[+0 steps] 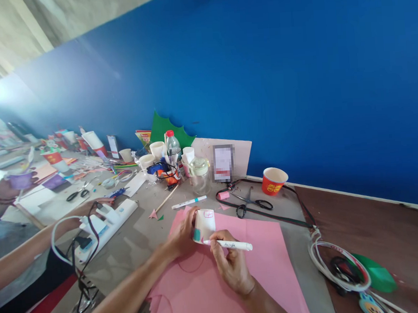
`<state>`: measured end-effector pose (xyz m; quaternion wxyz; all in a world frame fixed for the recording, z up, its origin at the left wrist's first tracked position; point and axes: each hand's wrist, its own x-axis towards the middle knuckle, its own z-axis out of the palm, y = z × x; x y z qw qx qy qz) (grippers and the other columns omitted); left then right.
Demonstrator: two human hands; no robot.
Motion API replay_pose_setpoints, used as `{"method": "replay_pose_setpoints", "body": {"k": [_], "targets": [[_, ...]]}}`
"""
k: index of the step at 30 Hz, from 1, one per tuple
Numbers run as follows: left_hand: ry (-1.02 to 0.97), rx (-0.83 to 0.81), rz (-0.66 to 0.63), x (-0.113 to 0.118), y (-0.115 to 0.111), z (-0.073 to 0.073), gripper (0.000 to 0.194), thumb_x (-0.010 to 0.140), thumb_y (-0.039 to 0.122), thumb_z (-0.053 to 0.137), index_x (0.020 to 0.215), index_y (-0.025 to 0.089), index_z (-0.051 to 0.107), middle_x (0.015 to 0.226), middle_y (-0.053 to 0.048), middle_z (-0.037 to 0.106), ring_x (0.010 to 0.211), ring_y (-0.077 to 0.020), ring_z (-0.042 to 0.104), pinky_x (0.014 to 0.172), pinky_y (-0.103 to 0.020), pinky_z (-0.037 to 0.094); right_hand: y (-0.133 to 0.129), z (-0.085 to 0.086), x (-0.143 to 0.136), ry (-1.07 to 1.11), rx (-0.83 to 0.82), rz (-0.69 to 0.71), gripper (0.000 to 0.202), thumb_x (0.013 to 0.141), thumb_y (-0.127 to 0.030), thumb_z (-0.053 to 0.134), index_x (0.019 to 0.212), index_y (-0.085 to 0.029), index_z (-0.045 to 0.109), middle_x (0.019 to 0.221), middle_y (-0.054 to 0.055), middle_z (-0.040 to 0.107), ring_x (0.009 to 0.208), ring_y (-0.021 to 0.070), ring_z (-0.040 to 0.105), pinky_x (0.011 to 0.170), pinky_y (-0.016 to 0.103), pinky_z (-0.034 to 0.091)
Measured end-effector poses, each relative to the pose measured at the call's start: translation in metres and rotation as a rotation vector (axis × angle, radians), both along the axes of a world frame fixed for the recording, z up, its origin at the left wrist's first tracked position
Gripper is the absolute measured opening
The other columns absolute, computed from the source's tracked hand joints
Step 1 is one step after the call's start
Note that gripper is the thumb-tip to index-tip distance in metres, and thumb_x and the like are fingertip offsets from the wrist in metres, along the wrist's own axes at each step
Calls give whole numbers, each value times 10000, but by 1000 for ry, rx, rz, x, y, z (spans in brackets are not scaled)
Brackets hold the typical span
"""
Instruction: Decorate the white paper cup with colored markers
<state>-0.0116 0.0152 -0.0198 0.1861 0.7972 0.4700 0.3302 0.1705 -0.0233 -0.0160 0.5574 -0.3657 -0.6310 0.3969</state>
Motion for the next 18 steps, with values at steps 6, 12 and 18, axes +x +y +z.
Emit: {"method": "replay_pose_setpoints", "body": {"k": [6,12,18], "targets": [[2,-15,9,0,0,-1,603,787,186,585,1313,184,291,991,-86,639,780,-204,623,661,-311,476,1,2,-3,123,-31,-75,215,949,-419,513,877,-251,627,658,7,597,595,165,566,531,273,498],[-9,5,9,0,-1,0,564,795,189,582,1289,180,310,975,-90,641,758,-201,619,645,-310,470,0,-2,-3,102,-37,-56,201,950,-418,521,899,-255,626,694,3,609,627,163,589,567,269,512],[7,20,-27,0,0,2,581,804,181,549,1312,174,268,970,-96,627,765,-203,603,647,-318,470,-1,-5,-3,97,-36,-60,178,955,-402,518,919,-258,617,705,4,614,639,167,591,577,272,513]]}}
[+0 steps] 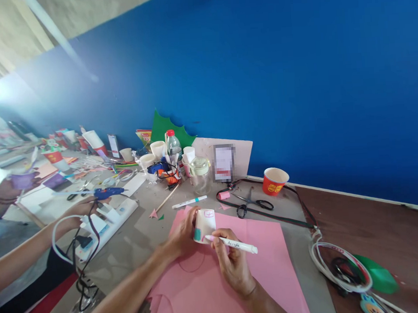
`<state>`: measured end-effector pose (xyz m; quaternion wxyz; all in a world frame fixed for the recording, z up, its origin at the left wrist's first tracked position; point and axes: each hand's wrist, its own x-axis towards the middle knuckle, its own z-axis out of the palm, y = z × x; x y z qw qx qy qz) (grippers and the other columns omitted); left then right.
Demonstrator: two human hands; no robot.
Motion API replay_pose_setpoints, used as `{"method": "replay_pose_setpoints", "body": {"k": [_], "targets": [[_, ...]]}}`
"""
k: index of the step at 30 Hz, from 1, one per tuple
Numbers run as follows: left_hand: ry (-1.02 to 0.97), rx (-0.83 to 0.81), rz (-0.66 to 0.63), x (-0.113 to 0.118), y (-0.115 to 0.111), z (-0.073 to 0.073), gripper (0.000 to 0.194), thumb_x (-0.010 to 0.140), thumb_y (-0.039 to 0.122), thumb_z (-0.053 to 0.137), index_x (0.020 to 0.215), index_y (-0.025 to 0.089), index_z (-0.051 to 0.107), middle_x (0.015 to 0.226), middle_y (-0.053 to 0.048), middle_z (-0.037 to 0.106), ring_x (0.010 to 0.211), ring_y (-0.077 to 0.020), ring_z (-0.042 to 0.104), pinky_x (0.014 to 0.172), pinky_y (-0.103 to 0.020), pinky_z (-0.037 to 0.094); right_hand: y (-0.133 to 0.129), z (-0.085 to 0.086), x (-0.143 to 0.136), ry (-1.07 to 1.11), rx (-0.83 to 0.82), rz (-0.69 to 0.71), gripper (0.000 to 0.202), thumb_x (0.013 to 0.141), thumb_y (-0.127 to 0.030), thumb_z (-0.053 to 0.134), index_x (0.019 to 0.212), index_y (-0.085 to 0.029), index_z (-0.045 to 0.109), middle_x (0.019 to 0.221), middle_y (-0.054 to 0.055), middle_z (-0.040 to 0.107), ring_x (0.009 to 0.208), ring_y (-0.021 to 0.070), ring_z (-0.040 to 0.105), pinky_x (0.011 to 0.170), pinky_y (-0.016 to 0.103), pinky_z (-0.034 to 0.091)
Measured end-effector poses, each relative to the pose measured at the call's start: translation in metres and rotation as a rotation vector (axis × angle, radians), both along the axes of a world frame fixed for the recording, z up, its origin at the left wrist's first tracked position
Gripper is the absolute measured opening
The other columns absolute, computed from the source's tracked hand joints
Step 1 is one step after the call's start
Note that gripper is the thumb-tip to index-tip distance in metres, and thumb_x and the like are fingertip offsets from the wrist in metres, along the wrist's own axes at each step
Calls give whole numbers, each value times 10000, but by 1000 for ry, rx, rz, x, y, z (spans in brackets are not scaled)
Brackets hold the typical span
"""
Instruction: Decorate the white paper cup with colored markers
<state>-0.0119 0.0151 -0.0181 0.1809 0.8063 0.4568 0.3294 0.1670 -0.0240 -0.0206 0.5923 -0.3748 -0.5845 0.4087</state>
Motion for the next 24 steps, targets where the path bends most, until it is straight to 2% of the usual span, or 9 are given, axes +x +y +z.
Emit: {"method": "replay_pose_setpoints", "body": {"k": [7,13,24], "targets": [[0,-71,30,2,-1,4,547,801,183,539,1293,167,301,962,-82,635,767,-212,616,666,-318,472,2,0,0,-62,39,3,182,958,-366,513,897,-230,618,692,6,599,610,158,568,540,258,487],[-21,-108,31,1,-1,3,532,786,188,553,1271,168,334,944,-82,637,749,-208,611,644,-318,462,0,4,-1,-24,10,-11,217,949,-413,523,885,-232,623,685,14,606,615,169,572,552,277,508],[-33,-109,42,2,-2,6,514,781,205,584,1247,167,369,937,-84,644,754,-208,613,644,-327,461,3,4,-1,-15,6,-17,227,957,-409,511,861,-229,611,681,4,590,614,150,565,557,253,494]]}}
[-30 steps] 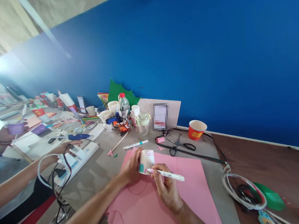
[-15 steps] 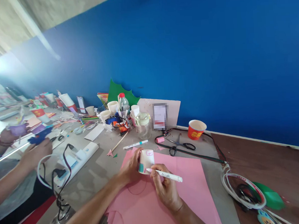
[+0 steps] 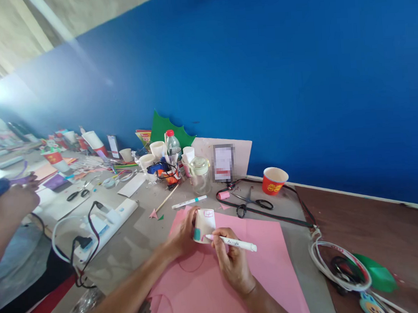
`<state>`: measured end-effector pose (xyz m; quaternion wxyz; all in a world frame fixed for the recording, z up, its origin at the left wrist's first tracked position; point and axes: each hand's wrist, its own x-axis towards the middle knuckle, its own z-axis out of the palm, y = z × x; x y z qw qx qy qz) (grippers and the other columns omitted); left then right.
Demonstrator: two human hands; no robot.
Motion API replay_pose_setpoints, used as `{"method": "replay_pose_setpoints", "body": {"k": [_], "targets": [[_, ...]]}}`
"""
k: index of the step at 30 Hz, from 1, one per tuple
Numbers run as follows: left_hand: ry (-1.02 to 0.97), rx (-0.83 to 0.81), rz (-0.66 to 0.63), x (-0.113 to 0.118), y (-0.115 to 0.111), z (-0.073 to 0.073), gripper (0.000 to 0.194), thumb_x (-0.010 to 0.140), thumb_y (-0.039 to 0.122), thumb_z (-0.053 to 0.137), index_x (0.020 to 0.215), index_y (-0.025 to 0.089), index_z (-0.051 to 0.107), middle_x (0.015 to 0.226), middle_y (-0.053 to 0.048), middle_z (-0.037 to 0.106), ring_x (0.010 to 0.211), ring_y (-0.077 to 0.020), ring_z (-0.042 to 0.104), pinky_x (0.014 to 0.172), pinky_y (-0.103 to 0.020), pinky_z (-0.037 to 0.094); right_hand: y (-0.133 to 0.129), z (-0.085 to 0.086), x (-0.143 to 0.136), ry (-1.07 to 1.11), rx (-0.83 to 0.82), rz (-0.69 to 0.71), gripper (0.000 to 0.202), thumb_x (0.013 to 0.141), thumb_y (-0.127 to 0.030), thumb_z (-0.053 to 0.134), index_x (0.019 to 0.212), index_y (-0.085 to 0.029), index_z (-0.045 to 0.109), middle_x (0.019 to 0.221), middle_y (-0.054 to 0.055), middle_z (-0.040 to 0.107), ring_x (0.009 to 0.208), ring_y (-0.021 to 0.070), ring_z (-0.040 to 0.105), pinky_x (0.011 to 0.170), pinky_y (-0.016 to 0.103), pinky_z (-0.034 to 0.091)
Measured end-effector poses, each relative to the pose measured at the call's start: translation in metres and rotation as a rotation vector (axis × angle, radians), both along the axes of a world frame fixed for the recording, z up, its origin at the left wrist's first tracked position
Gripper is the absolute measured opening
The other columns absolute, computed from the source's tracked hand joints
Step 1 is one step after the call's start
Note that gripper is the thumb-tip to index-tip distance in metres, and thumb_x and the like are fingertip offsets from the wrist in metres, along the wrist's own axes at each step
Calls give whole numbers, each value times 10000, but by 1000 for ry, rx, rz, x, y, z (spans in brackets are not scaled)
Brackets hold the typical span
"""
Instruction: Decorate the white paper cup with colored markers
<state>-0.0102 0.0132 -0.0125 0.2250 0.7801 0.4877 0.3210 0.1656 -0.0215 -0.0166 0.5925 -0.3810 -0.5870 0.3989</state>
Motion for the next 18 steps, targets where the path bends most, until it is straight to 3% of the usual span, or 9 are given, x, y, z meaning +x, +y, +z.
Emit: {"method": "replay_pose_setpoints", "body": {"k": [13,18], "targets": [[8,14,14,0,0,-3,545,778,194,593,1267,177,353,942,-82,652,760,-211,622,643,-321,462,-3,2,-1,33,-16,-21,260,937,-473,526,868,-242,624,676,11,604,610,169,576,553,287,516],[18,-8,11,1,0,1,532,780,211,585,1258,172,354,912,-76,647,741,-209,616,633,-319,456,-1,-3,0,6,-3,-11,230,952,-427,517,883,-234,620,691,11,605,617,161,572,559,272,506]]}}
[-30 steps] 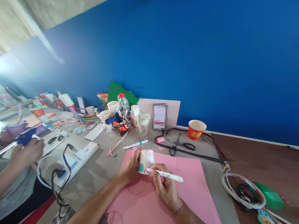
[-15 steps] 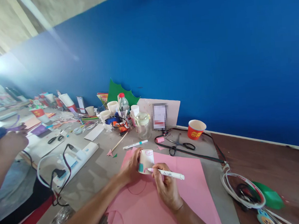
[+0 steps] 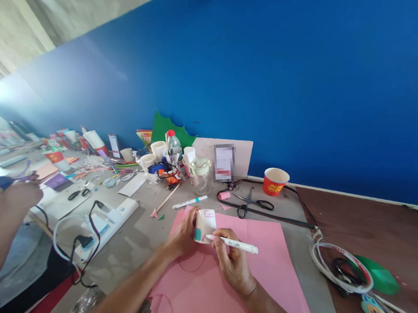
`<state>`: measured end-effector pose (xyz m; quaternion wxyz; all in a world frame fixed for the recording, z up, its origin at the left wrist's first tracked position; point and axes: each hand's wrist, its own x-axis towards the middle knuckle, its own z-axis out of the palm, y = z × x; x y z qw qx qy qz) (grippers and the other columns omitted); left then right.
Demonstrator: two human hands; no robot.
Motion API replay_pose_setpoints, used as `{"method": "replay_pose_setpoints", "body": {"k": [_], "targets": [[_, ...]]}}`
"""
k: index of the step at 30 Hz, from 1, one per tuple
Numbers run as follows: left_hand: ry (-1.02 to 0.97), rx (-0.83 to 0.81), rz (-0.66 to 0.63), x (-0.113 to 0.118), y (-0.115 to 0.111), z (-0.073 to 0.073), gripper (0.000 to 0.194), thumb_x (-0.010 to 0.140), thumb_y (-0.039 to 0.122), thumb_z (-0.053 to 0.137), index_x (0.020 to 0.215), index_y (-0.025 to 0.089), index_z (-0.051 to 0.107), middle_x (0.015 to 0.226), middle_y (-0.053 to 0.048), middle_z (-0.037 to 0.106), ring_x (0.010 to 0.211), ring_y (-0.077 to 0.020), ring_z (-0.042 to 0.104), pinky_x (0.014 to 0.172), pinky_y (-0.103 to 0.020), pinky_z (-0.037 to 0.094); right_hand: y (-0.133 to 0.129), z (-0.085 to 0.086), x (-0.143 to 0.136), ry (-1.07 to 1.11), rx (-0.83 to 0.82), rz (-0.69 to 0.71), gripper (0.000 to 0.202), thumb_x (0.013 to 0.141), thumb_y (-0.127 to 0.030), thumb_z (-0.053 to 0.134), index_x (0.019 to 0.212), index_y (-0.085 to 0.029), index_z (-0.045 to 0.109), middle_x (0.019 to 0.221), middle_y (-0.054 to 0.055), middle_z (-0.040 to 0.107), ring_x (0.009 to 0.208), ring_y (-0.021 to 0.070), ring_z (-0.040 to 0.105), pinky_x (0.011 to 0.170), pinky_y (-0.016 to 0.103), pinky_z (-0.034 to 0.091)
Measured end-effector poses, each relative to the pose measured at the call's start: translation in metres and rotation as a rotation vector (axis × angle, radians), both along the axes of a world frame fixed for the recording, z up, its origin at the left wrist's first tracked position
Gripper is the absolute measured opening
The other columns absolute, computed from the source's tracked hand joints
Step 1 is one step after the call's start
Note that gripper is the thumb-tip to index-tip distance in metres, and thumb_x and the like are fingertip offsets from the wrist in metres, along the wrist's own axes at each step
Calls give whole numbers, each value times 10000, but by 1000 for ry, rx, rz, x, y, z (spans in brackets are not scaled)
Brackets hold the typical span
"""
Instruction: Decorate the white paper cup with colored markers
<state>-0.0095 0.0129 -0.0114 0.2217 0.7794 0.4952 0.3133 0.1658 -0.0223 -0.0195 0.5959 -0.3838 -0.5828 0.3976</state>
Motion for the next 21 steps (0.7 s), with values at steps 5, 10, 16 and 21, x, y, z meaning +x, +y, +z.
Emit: {"method": "replay_pose_setpoints", "body": {"k": [5,10,16,21], "targets": [[-3,1,1,0,-1,2,548,765,207,602,1260,170,370,968,-99,652,778,-218,626,654,-327,472,2,-4,2,-50,26,21,200,961,-376,515,887,-217,612,704,6,595,616,149,559,566,256,498],[-5,-1,23,0,-1,-1,551,762,174,585,1269,173,371,941,-87,660,750,-212,624,636,-316,462,1,-2,2,-80,48,35,198,965,-370,505,892,-228,622,712,11,603,623,160,565,576,271,504],[-47,3,12,0,1,-3,530,764,189,570,1255,176,373,944,-85,645,753,-210,623,649,-323,469,-1,0,2,12,-3,12,232,948,-433,529,897,-227,624,692,11,611,623,160,580,568,266,512],[-43,-6,35,1,0,-1,533,795,221,570,1277,177,347,960,-86,637,736,-200,611,633,-312,466,0,-1,3,51,-44,2,262,950,-455,518,881,-226,626,673,7,599,606,155,564,551,263,501]]}}
